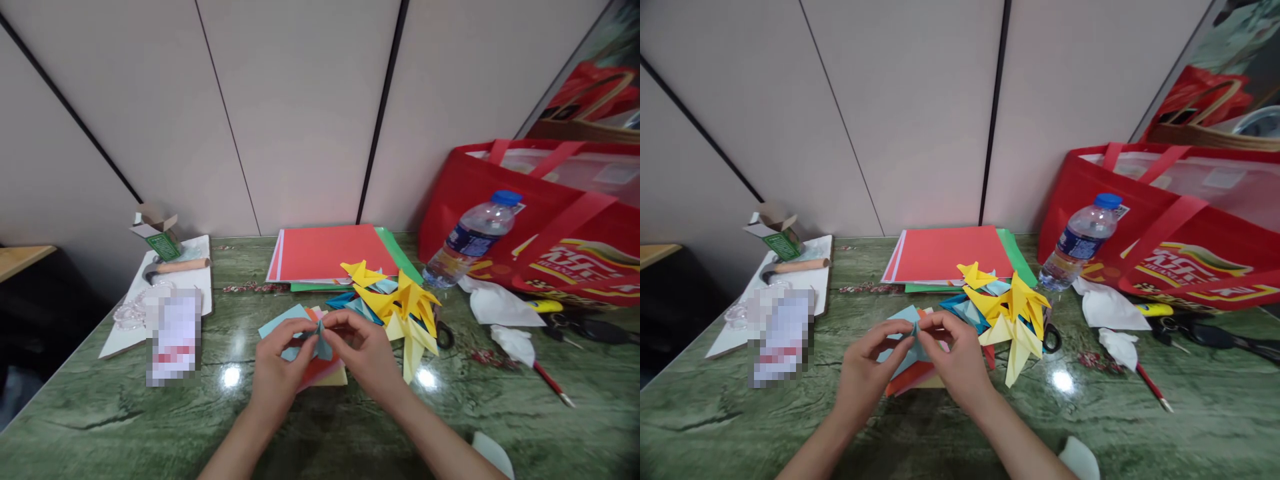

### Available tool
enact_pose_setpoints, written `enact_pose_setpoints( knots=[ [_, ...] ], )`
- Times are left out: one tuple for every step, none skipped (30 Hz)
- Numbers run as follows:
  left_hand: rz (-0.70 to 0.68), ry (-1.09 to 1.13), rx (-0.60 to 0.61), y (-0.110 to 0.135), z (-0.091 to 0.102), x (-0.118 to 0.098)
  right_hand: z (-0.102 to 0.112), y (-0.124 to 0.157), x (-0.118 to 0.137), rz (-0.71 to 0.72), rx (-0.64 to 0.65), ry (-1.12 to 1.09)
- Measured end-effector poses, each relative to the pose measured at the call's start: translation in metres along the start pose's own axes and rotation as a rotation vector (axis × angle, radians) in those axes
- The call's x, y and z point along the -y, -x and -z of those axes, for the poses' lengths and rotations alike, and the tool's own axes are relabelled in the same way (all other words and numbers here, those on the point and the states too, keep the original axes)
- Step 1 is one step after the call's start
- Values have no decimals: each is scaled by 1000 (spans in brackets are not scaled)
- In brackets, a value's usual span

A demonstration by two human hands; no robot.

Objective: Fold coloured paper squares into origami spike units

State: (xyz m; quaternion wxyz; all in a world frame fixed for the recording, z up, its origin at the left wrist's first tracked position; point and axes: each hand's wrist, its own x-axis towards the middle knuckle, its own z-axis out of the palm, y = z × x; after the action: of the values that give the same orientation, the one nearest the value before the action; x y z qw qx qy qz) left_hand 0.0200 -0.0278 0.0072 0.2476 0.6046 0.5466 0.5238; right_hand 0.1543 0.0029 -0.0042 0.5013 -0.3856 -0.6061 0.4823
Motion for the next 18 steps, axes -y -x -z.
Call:
enact_pose_setpoints(
  knots=[
    [14, 16, -6, -1, 0, -1, 0, 0, -1, -11, 8, -24],
    [26, 34, -9, -1, 0, -2, 0, 0, -2, -20, 16, -45],
    [41, 53, -11, -2, 1, -3, 0, 0, -2, -28, 20, -62],
    [59, 72, -10, -2, 1, -3, -1, 0, -3, -35, 19, -74],
    [80, 89, -9, -3, 1, -4, -1, 0, -3, -41, 14, -80],
    [103, 106, -8, -3, 1, -5, -1, 0, -3, -46, 8, -81],
    [125, 122, -5, -3, 2, -5, -1, 0, -3, -48, 2, -79],
    [145, 137, -3, -3, 2, -6, -1, 0, -3, -48, -2, -76],
    [161, 152, 0, -4, 2, -6, -1, 0, -3, -46, -6, -73],
    [175, 166, 3, -4, 2, -6, -2, 0, -3, -42, -9, -70],
    [186, 177, 6, -4, 2, -6, -2, 0, -3, -38, -11, -67],
    [197, 185, 9, -4, 3, -6, -2, 0, -4, -33, -14, -67],
    [207, 189, 13, -4, 3, -5, -2, 0, -4, -26, -14, -66],
    [216, 189, 17, -4, 3, -5, -2, 0, -4, -18, -13, -65],
    [222, 185, 22, -4, 4, -4, -2, 0, -4, -10, -11, -62],
    [225, 179, 26, -4, 4, -4, -2, 0, -4, -3, -10, -55],
    [222, 169, 27, -4, 4, -4, -2, 0, -4, 2, -10, -43],
    [213, 155, 27, -4, 4, -4, -2, -1, -4, 5, -11, -28]
  ],
)
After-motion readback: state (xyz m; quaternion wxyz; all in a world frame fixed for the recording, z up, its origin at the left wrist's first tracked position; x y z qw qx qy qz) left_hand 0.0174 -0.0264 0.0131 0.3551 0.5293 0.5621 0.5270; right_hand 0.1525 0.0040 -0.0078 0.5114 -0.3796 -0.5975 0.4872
